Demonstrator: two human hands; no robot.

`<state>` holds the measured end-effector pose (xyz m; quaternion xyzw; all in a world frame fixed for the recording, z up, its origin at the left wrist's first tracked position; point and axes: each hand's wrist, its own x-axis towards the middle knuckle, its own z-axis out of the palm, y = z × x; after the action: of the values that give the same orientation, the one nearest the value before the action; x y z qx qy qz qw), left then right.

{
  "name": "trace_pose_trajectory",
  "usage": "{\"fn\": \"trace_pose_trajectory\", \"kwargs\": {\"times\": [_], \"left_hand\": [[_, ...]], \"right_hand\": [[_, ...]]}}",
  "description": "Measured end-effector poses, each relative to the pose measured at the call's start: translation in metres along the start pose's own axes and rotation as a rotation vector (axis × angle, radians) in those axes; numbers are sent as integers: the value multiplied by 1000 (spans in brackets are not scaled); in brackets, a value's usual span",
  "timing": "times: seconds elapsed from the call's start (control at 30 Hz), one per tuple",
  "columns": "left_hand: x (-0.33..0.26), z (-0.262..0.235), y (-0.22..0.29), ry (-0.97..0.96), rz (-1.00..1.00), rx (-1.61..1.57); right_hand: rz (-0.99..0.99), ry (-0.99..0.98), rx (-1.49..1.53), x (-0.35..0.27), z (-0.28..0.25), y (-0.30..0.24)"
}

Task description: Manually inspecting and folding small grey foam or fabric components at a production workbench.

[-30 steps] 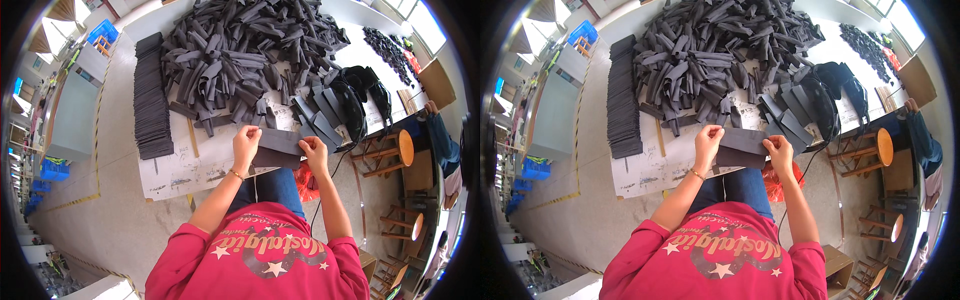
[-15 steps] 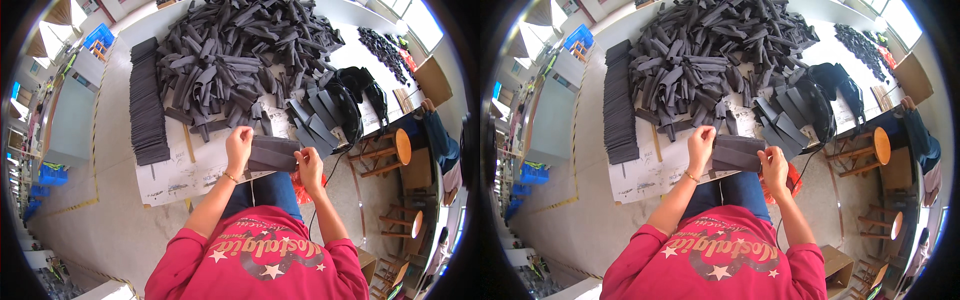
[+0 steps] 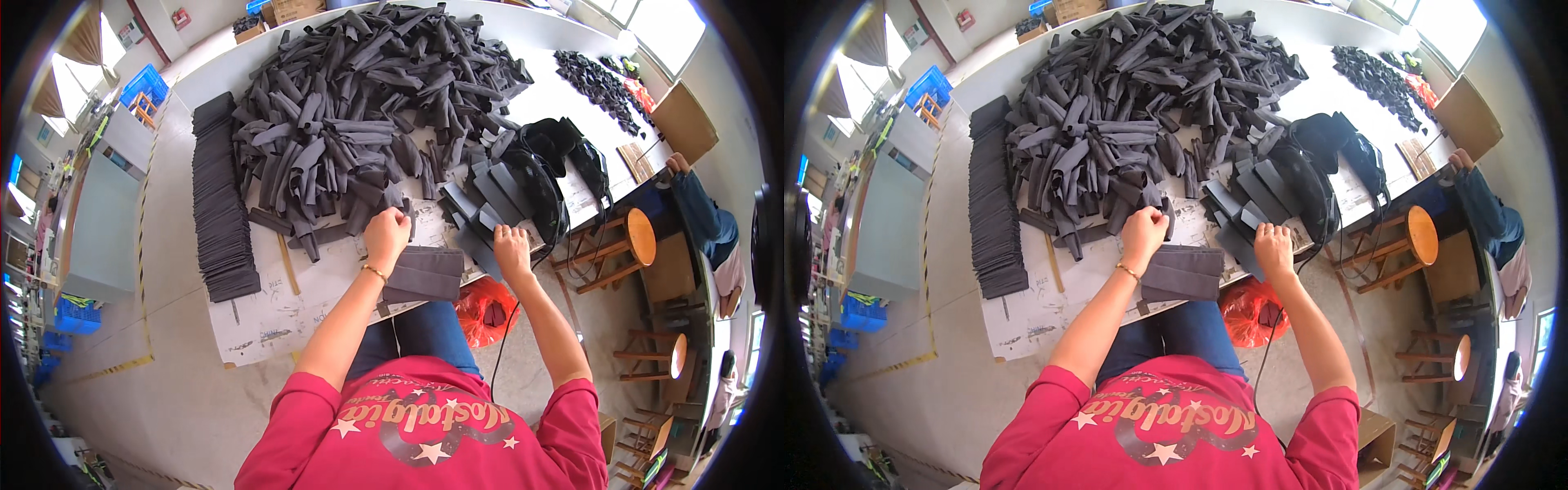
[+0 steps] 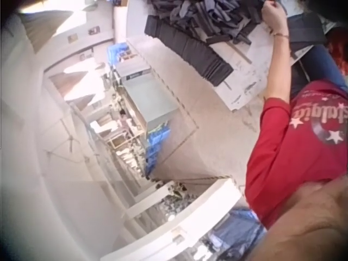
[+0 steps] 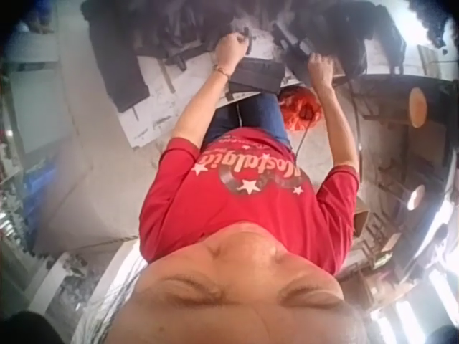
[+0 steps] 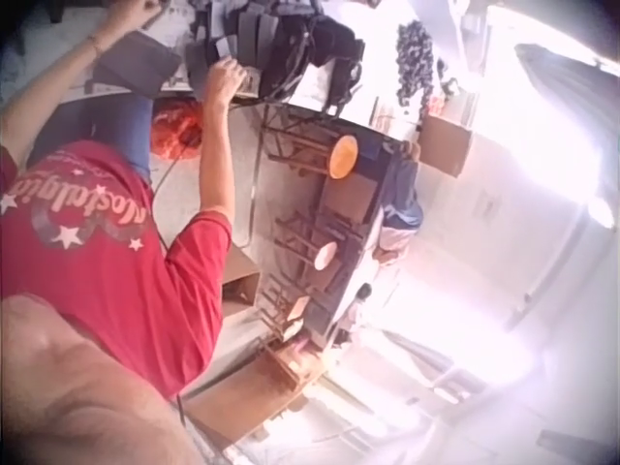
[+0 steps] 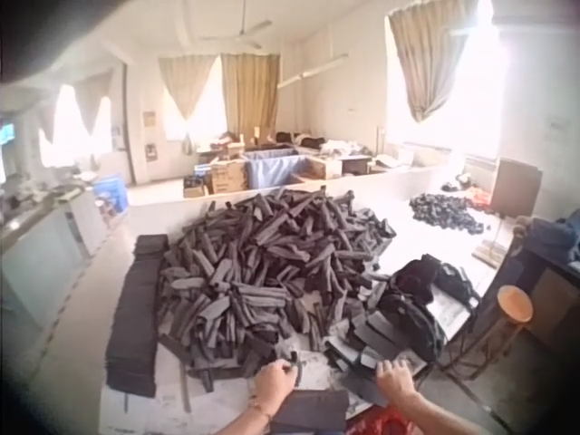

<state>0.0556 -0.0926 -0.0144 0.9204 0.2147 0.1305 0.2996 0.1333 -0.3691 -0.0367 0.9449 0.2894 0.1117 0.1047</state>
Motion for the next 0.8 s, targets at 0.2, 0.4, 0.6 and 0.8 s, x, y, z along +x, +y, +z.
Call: {"fn": "trace_pose_trajectory", "kwargs": {"times": [0.2, 0.4, 0.6, 0.8], "left_hand": [[-13, -37, 10, -239, -296, -1226], [-37, -74, 11, -189, -260, -1531], [-62, -104, 7, -20, -263, -1691], [-67, -107, -14, 58, -295, -1745]], "right_hand": [[-52, 129, 17, 5, -12, -10], [-109, 428, 197, 29, -32, -8], [-128, 200, 654, 27, -117, -31], [-292, 75, 930, -4, -153, -88]]}}
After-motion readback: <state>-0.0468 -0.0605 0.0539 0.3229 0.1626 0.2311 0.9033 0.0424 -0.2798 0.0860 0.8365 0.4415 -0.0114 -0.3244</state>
